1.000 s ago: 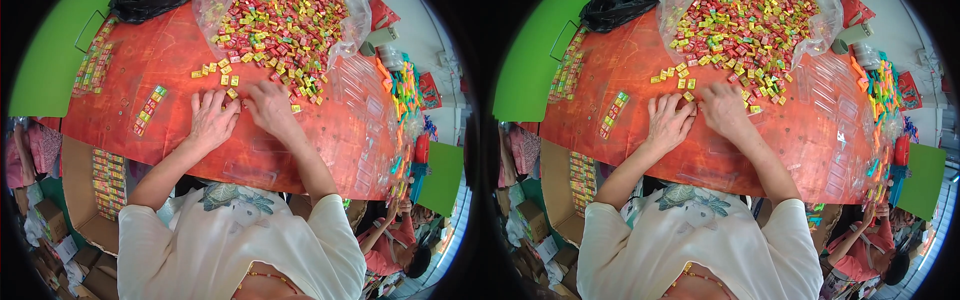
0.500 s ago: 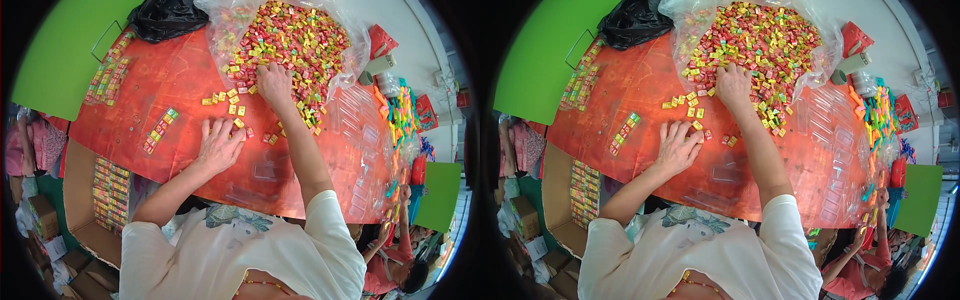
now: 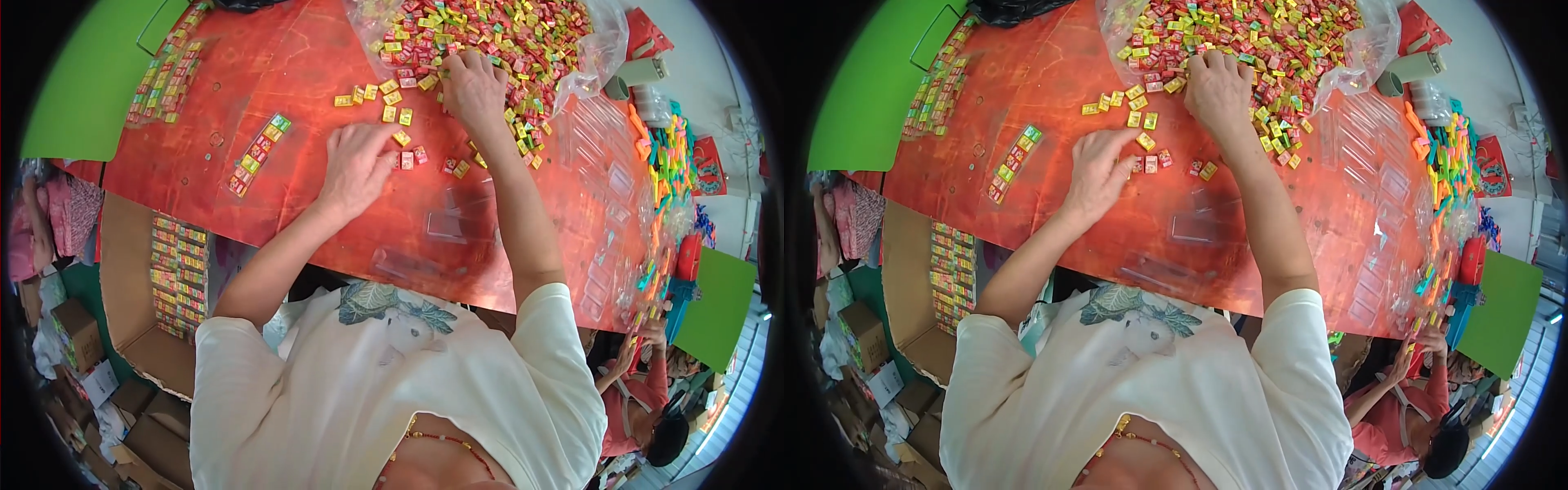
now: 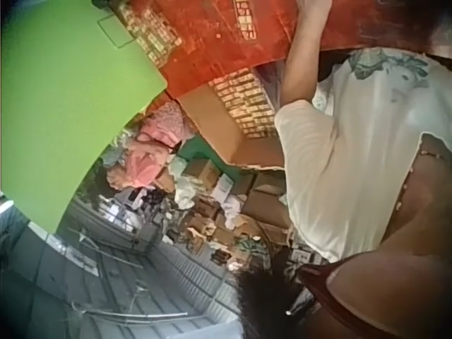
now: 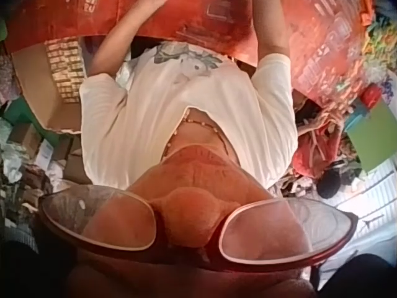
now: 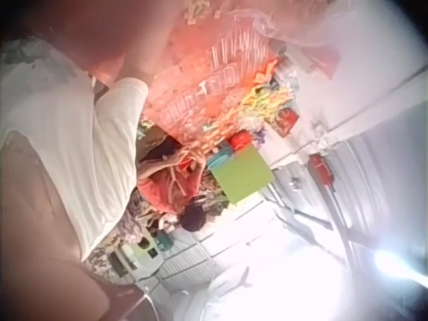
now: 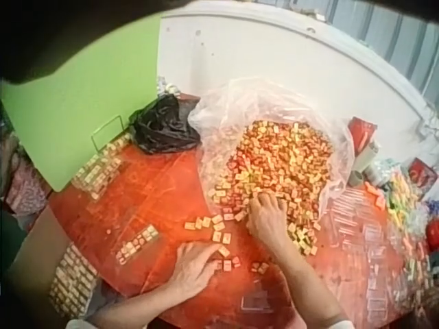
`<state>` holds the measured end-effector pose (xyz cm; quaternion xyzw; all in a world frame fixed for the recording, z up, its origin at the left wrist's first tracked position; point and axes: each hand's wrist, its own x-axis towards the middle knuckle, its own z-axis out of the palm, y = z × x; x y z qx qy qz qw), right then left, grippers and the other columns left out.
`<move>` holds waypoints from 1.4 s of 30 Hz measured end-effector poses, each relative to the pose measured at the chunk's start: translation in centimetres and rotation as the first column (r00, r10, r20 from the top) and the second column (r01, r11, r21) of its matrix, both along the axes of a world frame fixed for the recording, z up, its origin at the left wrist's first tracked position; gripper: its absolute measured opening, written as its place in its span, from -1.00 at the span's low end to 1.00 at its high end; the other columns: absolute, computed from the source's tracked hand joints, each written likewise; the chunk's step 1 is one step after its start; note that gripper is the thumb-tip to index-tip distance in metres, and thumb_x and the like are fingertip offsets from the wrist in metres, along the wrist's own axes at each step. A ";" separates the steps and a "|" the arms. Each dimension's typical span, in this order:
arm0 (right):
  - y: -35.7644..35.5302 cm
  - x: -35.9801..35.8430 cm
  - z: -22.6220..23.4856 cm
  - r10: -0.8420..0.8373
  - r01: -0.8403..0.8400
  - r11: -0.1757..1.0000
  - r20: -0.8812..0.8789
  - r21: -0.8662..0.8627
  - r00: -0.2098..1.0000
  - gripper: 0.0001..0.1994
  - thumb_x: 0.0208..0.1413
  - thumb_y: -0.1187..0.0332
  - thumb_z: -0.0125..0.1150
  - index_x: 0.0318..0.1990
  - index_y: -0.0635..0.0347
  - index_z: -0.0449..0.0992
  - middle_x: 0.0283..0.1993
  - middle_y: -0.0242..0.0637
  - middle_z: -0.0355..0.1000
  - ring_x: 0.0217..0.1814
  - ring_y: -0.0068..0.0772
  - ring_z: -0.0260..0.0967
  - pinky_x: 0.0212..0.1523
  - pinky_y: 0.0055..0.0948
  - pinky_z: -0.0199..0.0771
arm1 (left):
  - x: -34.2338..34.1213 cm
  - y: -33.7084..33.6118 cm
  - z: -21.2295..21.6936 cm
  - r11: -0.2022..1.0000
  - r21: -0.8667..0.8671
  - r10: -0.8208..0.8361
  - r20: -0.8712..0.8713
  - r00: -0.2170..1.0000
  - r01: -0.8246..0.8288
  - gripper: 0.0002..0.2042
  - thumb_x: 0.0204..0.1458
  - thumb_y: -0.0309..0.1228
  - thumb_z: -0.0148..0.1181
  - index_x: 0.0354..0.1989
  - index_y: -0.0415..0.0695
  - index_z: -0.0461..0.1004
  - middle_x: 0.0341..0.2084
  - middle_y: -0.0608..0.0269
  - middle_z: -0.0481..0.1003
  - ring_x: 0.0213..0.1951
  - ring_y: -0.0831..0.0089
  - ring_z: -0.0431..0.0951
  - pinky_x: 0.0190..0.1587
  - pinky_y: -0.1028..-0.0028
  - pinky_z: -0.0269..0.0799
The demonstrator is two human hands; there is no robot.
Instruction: Organizing small colorful stickers into groups and sliding them into plastic packaging sleeves.
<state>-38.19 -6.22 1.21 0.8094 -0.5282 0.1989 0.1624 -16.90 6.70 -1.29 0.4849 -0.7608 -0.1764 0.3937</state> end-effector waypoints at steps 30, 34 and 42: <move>13.3 -1.1 1.7 0.124 -0.180 0.900 0.162 0.397 0.979 -0.62 0.09 0.34 0.33 0.08 0.14 0.51 -0.18 -0.18 0.45 -0.09 -0.07 0.45 -0.07 -0.13 0.34 | 1.3 2.5 1.8 0.994 0.067 0.051 0.431 0.901 -0.088 -0.76 0.07 -0.36 0.29 -0.14 -0.16 0.46 -0.17 0.03 0.36 -0.14 0.06 0.56 -0.27 0.18 0.63; 16.6 -4.0 4.2 0.140 -0.223 0.892 0.229 0.394 0.963 -0.64 0.09 0.33 0.33 0.06 0.14 0.52 -0.11 -0.16 0.45 -0.06 -0.06 0.44 -0.06 -0.14 0.37 | 2.1 2.4 2.5 0.983 0.166 0.006 0.413 0.911 -0.082 -0.62 0.08 -0.35 0.29 0.08 -0.12 0.44 -0.09 0.02 0.36 -0.06 0.04 0.56 -0.17 0.14 0.61; 22.7 -3.6 2.9 0.139 -0.221 0.798 0.186 0.561 0.973 -0.62 0.07 0.42 0.32 0.09 0.14 0.51 -0.07 -0.19 0.43 -0.01 -0.07 0.44 -0.01 -0.13 0.48 | 5.2 2.1 4.1 0.916 0.400 -0.096 0.293 0.951 -0.031 -0.39 0.07 -0.41 0.30 0.34 -0.09 0.28 0.08 0.01 0.32 0.03 -0.02 0.50 0.02 0.17 0.47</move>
